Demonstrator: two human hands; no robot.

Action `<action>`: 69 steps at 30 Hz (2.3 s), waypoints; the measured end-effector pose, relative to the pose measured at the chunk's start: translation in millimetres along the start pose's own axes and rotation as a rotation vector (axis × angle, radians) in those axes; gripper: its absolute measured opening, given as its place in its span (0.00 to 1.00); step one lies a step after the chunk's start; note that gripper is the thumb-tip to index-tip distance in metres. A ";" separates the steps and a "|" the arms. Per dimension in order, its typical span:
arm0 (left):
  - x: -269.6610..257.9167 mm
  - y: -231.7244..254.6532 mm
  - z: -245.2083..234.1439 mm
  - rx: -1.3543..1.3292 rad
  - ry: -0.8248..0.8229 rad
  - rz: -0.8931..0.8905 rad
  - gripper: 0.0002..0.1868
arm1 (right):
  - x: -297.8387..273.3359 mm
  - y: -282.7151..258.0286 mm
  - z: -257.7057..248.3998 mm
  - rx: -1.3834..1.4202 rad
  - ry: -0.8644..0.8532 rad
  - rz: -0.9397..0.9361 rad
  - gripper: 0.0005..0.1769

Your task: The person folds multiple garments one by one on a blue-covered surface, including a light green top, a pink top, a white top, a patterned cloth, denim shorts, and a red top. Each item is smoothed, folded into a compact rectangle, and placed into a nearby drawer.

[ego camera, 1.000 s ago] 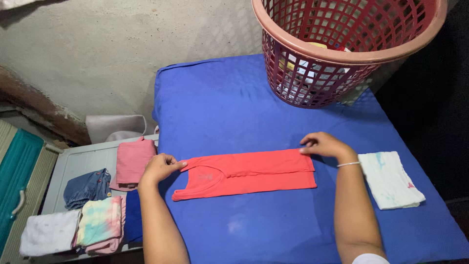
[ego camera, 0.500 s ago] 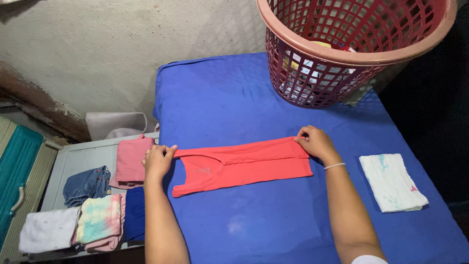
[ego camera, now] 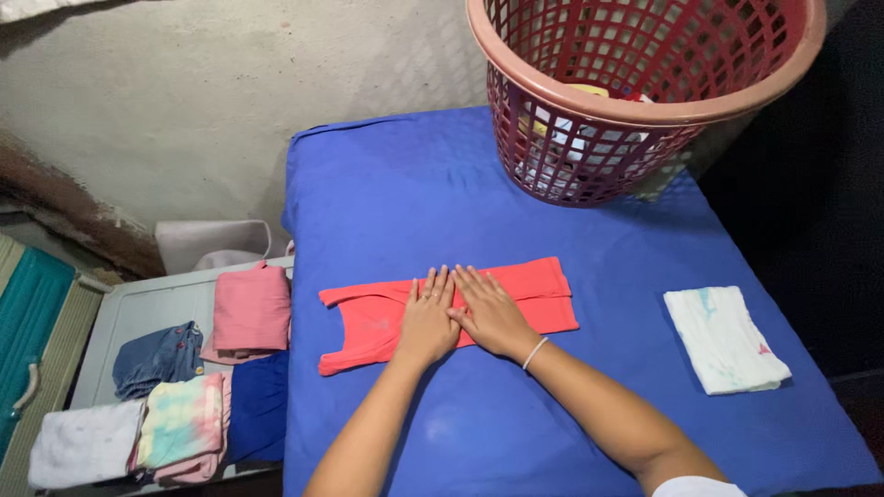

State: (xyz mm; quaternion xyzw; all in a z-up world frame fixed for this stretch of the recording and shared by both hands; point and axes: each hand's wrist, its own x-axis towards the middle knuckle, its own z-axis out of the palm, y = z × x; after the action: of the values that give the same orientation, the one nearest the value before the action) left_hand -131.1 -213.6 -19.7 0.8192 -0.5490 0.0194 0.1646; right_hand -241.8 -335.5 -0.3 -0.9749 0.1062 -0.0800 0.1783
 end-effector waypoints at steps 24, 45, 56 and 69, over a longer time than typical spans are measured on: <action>-56.2 -128.9 -57.6 0.123 0.241 -0.634 0.14 | -85.6 124.6 -14.3 -0.071 0.396 0.467 0.33; -59.5 -172.8 -79.1 -0.374 0.434 -0.243 0.03 | -17.8 18.9 -76.6 0.260 0.376 0.382 0.24; -56.8 -176.9 -72.8 -0.409 0.433 -0.308 0.05 | 19.8 -76.3 -50.2 0.281 0.201 0.125 0.28; -57.0 -179.7 -65.3 -0.308 0.497 -0.362 0.07 | 18.0 -32.8 -19.8 -0.072 0.082 -0.004 0.41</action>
State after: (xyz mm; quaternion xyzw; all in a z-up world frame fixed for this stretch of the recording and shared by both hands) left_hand 18.8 -82.0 -14.7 0.8390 -0.3343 0.1059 0.4160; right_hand -222.5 -316.3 32.1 -0.9768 0.1140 -0.1164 0.1386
